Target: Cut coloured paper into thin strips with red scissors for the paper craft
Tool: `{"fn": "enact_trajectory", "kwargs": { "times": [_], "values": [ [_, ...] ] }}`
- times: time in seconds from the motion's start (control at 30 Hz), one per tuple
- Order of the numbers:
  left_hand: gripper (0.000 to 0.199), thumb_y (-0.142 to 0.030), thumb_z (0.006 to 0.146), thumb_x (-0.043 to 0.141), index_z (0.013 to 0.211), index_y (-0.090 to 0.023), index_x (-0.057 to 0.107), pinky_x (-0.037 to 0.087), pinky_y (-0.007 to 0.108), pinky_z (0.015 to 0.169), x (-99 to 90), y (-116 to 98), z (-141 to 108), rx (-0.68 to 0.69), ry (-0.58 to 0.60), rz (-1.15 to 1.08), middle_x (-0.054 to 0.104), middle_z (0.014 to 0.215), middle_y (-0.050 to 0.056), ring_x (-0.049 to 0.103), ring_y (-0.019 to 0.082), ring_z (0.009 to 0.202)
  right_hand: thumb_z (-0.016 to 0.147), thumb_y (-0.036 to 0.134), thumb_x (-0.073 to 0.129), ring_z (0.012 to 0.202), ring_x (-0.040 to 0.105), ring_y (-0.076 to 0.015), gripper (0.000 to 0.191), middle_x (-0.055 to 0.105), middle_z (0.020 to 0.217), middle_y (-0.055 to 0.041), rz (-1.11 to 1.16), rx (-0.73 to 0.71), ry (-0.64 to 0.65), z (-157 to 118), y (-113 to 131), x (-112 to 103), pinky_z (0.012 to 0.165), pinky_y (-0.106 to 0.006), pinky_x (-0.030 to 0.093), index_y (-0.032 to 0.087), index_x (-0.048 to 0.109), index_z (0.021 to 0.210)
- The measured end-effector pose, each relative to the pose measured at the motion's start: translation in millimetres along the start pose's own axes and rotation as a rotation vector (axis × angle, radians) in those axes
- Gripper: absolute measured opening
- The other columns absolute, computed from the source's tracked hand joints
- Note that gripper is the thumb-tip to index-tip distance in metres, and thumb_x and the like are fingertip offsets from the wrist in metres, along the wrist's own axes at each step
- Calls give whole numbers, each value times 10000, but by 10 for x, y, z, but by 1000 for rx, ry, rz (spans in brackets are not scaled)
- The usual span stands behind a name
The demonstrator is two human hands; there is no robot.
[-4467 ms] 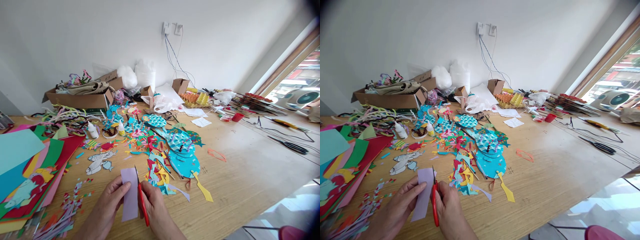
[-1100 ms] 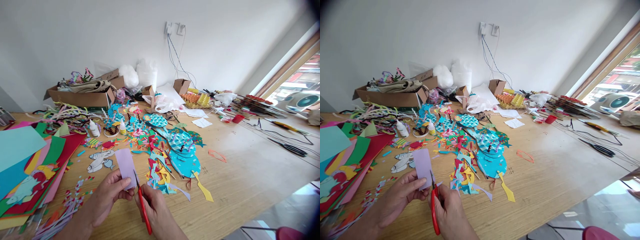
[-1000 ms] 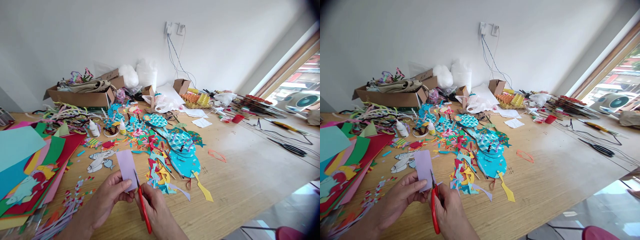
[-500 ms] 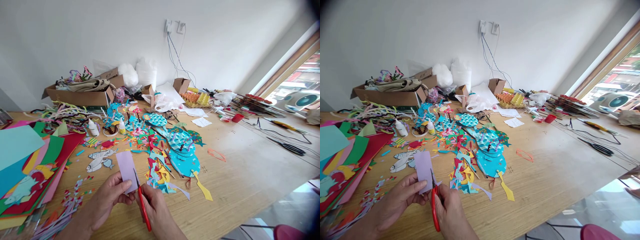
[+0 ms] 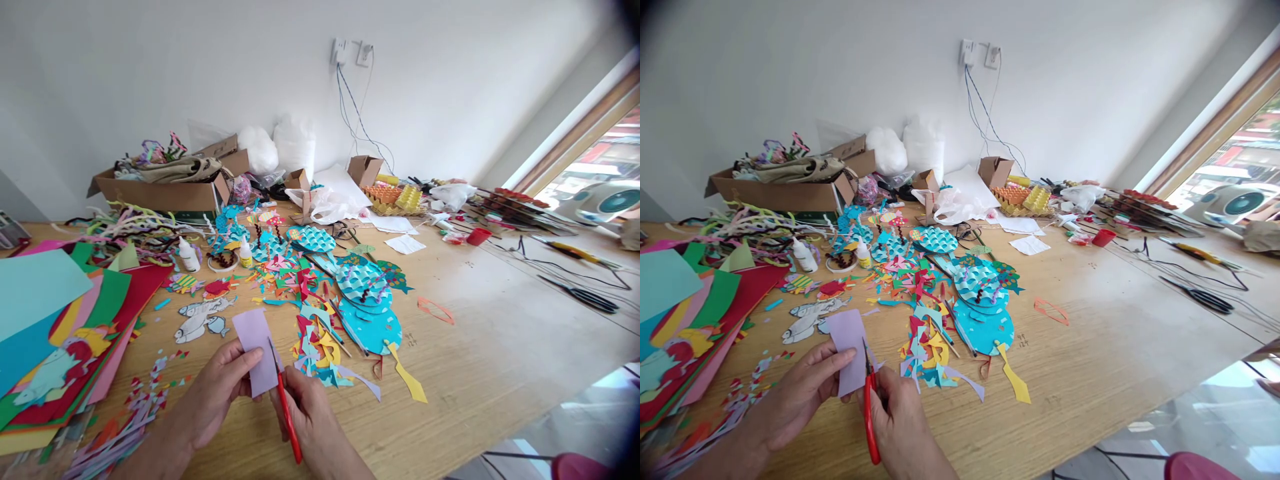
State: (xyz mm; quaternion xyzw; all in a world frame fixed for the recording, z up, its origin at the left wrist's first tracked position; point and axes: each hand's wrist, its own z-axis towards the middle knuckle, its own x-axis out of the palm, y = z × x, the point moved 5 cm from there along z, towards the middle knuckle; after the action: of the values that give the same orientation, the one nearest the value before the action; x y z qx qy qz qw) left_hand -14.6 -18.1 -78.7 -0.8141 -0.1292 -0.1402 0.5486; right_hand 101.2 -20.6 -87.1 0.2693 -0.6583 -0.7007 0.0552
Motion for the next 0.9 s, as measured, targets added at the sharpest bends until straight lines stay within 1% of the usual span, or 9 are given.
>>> {"fn": "enact_trajectory", "kwargs": {
  "times": [0.1,0.27,0.43,0.53,0.67,0.77,0.9],
  "values": [
    [140,-296,710,613,741,-159,617,387,228,472,-6,21,-1,-22,4,-3,608,590,-3,492,114,516,871,296,379,487,373,-84,300,406,494,50,10,-1,6,11,12,-6,446,-187,268,156,548,667],
    [102,-277,713,612,699,-176,612,380,220,461,9,9,-15,-44,19,-40,595,566,-14,489,111,508,866,295,370,500,345,-83,317,382,519,50,-12,3,-5,12,44,-23,451,-192,252,155,515,621],
    [124,-293,698,628,671,-172,619,375,221,459,16,6,-30,-57,24,-39,599,553,-14,495,112,496,856,334,364,492,312,-81,352,351,516,53,-54,-17,-24,14,21,-34,449,-195,241,148,498,589],
    [138,-316,698,629,703,-178,625,388,227,471,-2,-5,-39,-49,-2,-15,618,569,-13,513,120,506,848,334,372,487,306,-79,347,354,509,54,-72,-12,-38,17,-36,-19,442,-195,234,154,469,568],
    [168,-328,711,616,810,-193,632,438,258,558,-28,-40,-31,-20,-54,-9,669,664,1,570,148,587,840,305,393,476,303,-77,325,336,494,59,-77,-18,-62,15,-75,-2,431,-197,224,177,382,541],
    [156,-310,698,632,785,-180,638,447,268,587,-50,-25,-10,-7,-79,-7,677,660,5,578,153,587,852,305,376,489,331,-83,310,358,500,53,-76,-8,-44,12,-74,13,437,-198,237,178,400,570],
    [139,-308,710,619,765,-184,650,448,266,586,-56,49,12,-34,-37,-14,674,640,7,585,158,589,858,313,371,491,328,-83,296,360,505,56,-57,26,-15,15,-74,15,436,-195,235,175,425,601]
  ]
}}
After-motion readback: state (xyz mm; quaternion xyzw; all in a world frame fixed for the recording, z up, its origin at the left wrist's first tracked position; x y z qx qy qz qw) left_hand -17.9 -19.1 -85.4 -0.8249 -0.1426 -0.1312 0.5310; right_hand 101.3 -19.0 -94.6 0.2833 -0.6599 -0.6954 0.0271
